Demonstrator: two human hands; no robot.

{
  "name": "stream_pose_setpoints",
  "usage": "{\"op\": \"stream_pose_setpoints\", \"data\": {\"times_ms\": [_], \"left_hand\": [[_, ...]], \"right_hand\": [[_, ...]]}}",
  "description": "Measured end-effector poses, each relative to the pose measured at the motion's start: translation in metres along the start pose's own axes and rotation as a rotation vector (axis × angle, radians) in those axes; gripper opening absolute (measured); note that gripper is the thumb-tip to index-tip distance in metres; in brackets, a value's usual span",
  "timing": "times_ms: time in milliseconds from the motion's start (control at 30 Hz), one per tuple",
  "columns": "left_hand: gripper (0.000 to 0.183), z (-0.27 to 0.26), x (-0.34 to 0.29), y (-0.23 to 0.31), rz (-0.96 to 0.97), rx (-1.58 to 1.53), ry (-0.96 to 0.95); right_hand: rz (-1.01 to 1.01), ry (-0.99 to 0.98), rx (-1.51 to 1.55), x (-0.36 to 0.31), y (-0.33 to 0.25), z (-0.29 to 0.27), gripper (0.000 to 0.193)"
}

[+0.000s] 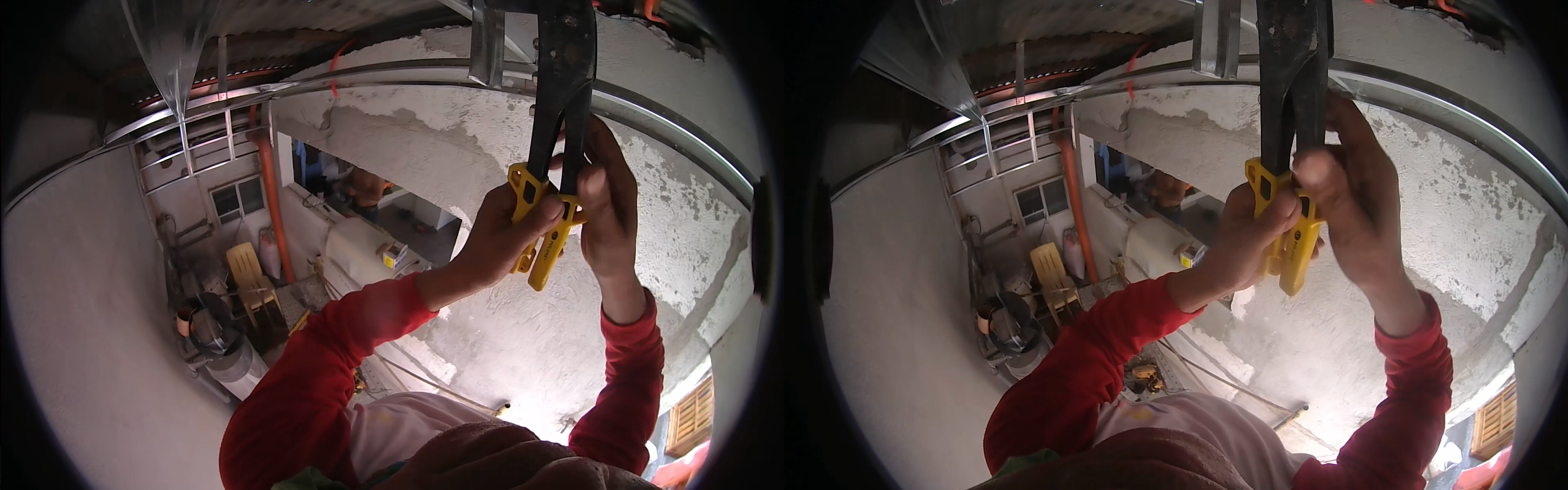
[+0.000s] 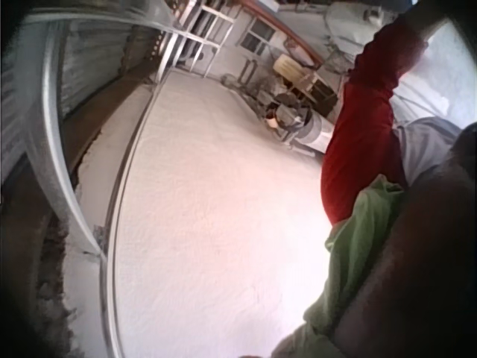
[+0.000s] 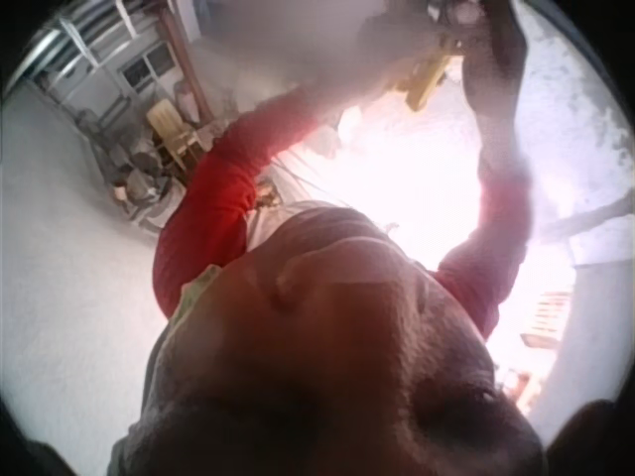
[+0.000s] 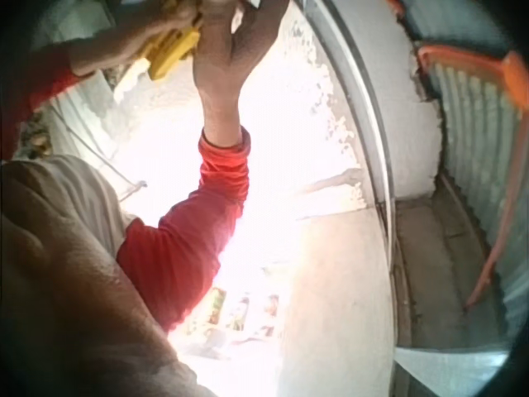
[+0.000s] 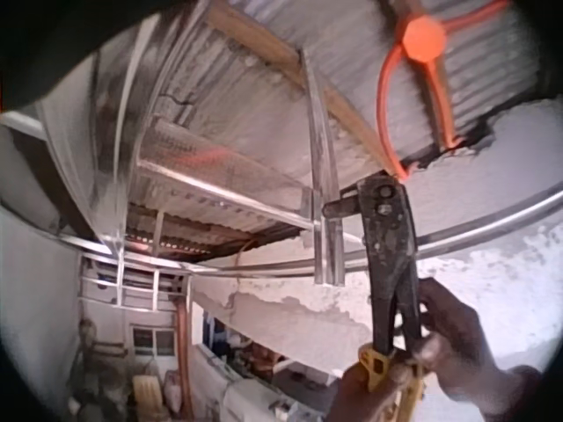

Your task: The person installs metal frame sections to a ceiling grid using tin snips to cut the metal and a power drill to fasten the pieces. The person repeatedly positions, cuts, and drills the metal sections while standing on a scaffold platform.

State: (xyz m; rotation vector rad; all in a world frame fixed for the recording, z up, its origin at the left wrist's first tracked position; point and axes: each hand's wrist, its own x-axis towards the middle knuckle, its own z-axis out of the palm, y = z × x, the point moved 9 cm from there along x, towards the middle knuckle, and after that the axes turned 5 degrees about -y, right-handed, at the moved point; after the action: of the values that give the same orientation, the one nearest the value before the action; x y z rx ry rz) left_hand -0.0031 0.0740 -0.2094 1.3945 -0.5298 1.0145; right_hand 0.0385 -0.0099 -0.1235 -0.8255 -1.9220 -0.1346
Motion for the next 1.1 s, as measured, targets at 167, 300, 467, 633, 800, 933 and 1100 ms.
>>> {"op": "stream_pose_setpoints", "data": {"times_ms": [167, 300, 467, 633, 800, 933, 1100], "left_hand": [[0.032, -0.005, -0.003, -0.001, -0.031, -0.012, 0.048], [0.042, -0.014, 0.002, 0.011, -0.031, 0.138, -0.092], [0.045, -0.012, 0.000, 0.001, -0.070, 0.044, -0.100], [0.064, 0.003, -0.005, -0.020, -0.278, -0.264, -0.315], [0.099, 0.015, -0.015, -0.015, -0.367, -0.409, -0.693], [0.094, 0.012, -0.023, -0.013, -0.370, -0.466, -0.781], [0.089, 0.017, -0.029, -0.009, -0.350, -0.549, -0.800]], "right_hand": [[0.145, 0.062, -0.070, -0.060, 0.005, -0.001, 0.062], [0.010, -0.065, 0.099, -0.032, -0.060, -0.056, 0.058], [0.203, -0.207, 0.119, -0.018, -0.038, -0.043, 0.063], [0.236, -0.223, 0.343, -0.010, 0.010, -0.008, 0.089], [0.304, -0.495, 0.557, 0.024, 0.016, 0.039, 0.110], [0.341, -0.501, 0.508, 0.033, 0.021, 0.049, 0.098], [0.167, -0.505, 0.656, 0.033, 0.015, 0.050, 0.072]]}}
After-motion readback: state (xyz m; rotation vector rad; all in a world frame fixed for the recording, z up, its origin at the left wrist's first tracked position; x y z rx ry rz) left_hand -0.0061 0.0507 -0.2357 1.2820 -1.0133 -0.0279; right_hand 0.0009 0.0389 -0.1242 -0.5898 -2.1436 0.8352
